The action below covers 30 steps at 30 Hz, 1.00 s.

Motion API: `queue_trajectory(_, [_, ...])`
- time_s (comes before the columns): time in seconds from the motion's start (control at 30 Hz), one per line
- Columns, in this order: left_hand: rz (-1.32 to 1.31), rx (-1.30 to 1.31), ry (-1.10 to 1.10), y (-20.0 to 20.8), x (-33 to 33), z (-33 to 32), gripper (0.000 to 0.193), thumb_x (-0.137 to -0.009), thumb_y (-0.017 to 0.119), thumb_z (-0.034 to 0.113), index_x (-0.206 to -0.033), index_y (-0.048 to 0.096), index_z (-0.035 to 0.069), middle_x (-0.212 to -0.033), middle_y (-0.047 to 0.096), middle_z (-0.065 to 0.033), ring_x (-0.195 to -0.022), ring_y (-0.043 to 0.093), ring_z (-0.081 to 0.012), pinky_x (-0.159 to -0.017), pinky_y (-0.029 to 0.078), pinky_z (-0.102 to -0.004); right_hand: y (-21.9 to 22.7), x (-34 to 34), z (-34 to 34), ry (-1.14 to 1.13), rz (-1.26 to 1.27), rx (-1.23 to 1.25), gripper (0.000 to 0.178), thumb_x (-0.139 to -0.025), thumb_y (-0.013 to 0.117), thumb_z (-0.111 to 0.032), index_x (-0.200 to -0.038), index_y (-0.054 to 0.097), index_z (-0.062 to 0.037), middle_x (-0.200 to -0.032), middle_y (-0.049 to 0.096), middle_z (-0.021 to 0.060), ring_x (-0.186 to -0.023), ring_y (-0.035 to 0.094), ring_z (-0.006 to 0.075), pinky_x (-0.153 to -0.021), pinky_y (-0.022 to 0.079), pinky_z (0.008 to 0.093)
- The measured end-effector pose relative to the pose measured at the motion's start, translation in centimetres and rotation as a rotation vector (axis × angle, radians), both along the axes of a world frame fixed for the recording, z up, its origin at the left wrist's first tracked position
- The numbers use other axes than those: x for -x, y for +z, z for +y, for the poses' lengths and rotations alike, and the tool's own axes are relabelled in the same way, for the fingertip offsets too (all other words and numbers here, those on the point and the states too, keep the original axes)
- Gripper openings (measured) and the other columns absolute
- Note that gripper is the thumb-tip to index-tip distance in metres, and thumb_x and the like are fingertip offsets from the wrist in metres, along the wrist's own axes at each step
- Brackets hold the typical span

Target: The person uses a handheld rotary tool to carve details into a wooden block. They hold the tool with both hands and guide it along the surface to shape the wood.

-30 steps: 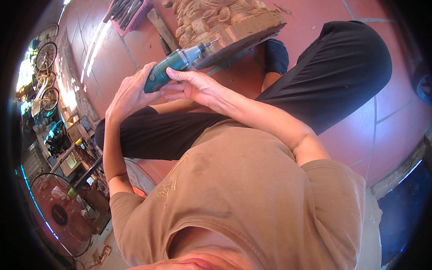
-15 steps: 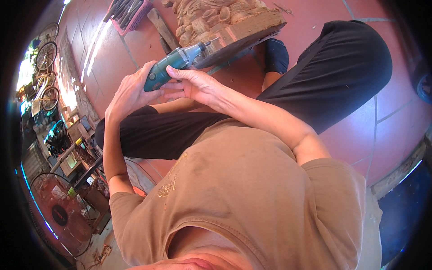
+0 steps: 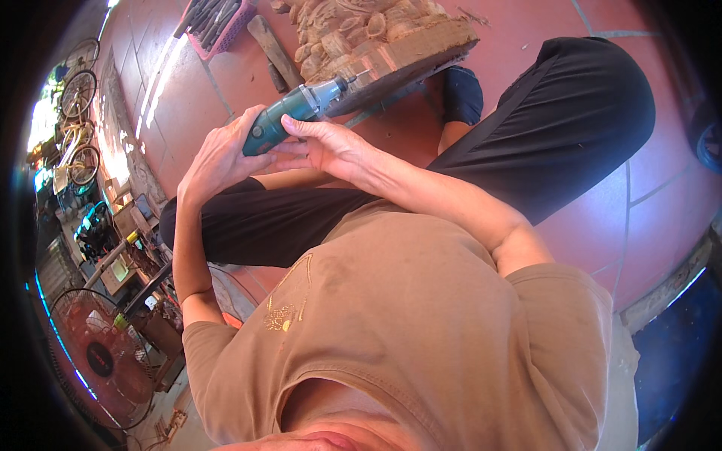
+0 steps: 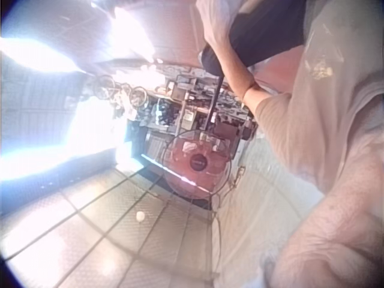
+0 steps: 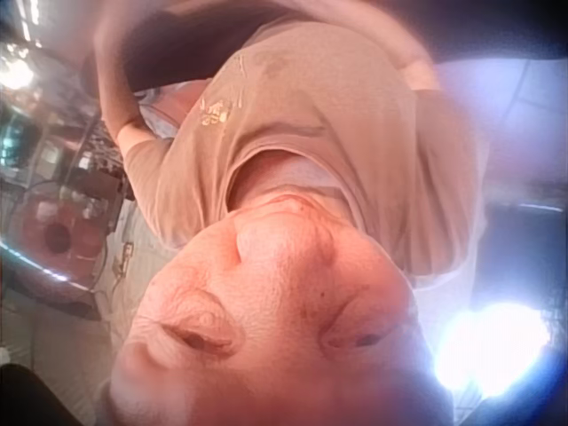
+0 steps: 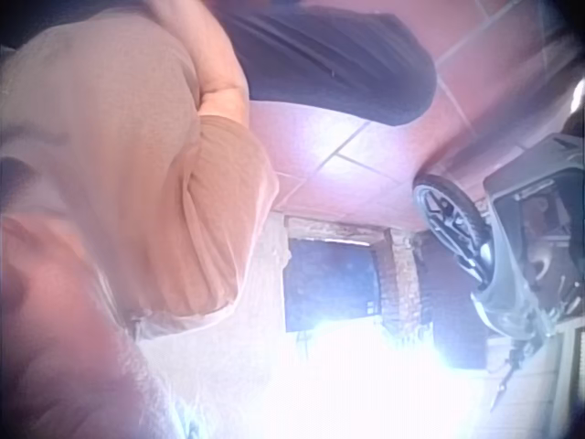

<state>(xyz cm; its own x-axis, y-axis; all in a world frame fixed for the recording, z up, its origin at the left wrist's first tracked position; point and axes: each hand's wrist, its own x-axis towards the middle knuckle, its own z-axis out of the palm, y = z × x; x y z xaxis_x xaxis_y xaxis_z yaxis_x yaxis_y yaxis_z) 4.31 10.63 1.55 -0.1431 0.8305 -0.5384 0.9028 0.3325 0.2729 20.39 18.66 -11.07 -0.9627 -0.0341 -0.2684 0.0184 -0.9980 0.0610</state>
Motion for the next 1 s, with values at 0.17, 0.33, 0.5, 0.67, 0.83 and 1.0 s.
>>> queue_trajectory(0.17, [0.012, -0.012, 0.021, 0.0, -0.1, 0.2, 0.067, -0.073, 0.078, 0.02, -0.131, 0.046, 0.006, -0.107, 0.066, -0.0243, -0.096, 0.065, -0.0435, -0.081, 0.052, -0.047, -0.3, 0.4, 0.2, 0.005, -0.003, -0.028, 0.043, -0.088, 0.075, -0.025, -0.122, 0.058, -0.0045, -0.122, 0.063, 0.0143, -0.116, 0.06, 0.0307, -0.101, 0.05, 0.0519])
queue_trajectory(0.33, [0.001, -0.045, 0.028, -0.1, 0.0, 0.1, 0.066, -0.075, 0.077, 0.019, -0.131, 0.046, 0.006, -0.104, 0.066, -0.0245, -0.095, 0.065, -0.0441, -0.08, 0.052, -0.0473, -1.0, 0.9, 0.3, 0.005, -0.004, -0.039, 0.044, -0.087, 0.075, -0.025, -0.122, 0.058, -0.0041, -0.122, 0.063, 0.015, -0.117, 0.06, 0.0313, -0.101, 0.05, 0.052])
queue_trajectory(0.5, [0.012, -0.031, 0.043, -0.2, 0.1, 0.1, 0.066, -0.075, 0.078, 0.02, -0.131, 0.046, 0.006, -0.104, 0.066, -0.0248, -0.095, 0.064, -0.0444, -0.079, 0.052, -0.0472, -1.0, 1.0, 0.4, 0.004, 0.005, -0.046, 0.046, -0.087, 0.076, -0.026, -0.123, 0.058, -0.0032, -0.122, 0.063, 0.0156, -0.119, 0.059, 0.0326, -0.101, 0.049, 0.0526])
queue_trajectory(0.67, [0.012, -0.045, 0.043, -0.3, 0.1, 0.2, 0.066, -0.076, 0.078, 0.021, -0.131, 0.045, 0.006, -0.105, 0.066, -0.0249, -0.096, 0.064, -0.0444, -0.079, 0.052, -0.0471, -1.3, 1.4, 0.8, 0.001, 0.033, -0.055, 0.047, -0.087, 0.076, -0.026, -0.123, 0.057, -0.0022, -0.123, 0.063, 0.017, -0.12, 0.058, 0.0338, -0.102, 0.049, 0.0524])
queue_trajectory(0.83, [0.009, -0.02, 0.043, -0.3, 0.1, 0.3, 0.067, -0.076, 0.078, 0.021, -0.132, 0.045, 0.006, -0.105, 0.066, -0.0249, -0.096, 0.064, -0.0443, -0.08, 0.052, -0.0471, -1.1, 1.0, 0.6, -0.002, 0.0, -0.055, 0.045, -0.087, 0.076, -0.026, -0.121, 0.058, -0.0027, -0.121, 0.062, 0.0176, -0.117, 0.059, 0.0339, -0.1, 0.05, 0.052])
queue_trajectory(1.0, [-0.006, -0.007, 0.031, 0.0, -0.2, 0.4, 0.066, -0.076, 0.078, 0.02, -0.131, 0.046, 0.006, -0.106, 0.066, -0.0247, -0.096, 0.064, -0.0442, -0.079, 0.052, -0.047, -0.8, 0.7, 0.3, -0.004, -0.008, -0.063, 0.045, -0.087, 0.077, -0.027, -0.12, 0.057, -0.004, -0.12, 0.061, 0.0175, -0.113, 0.061, 0.0333, -0.097, 0.051, 0.051])
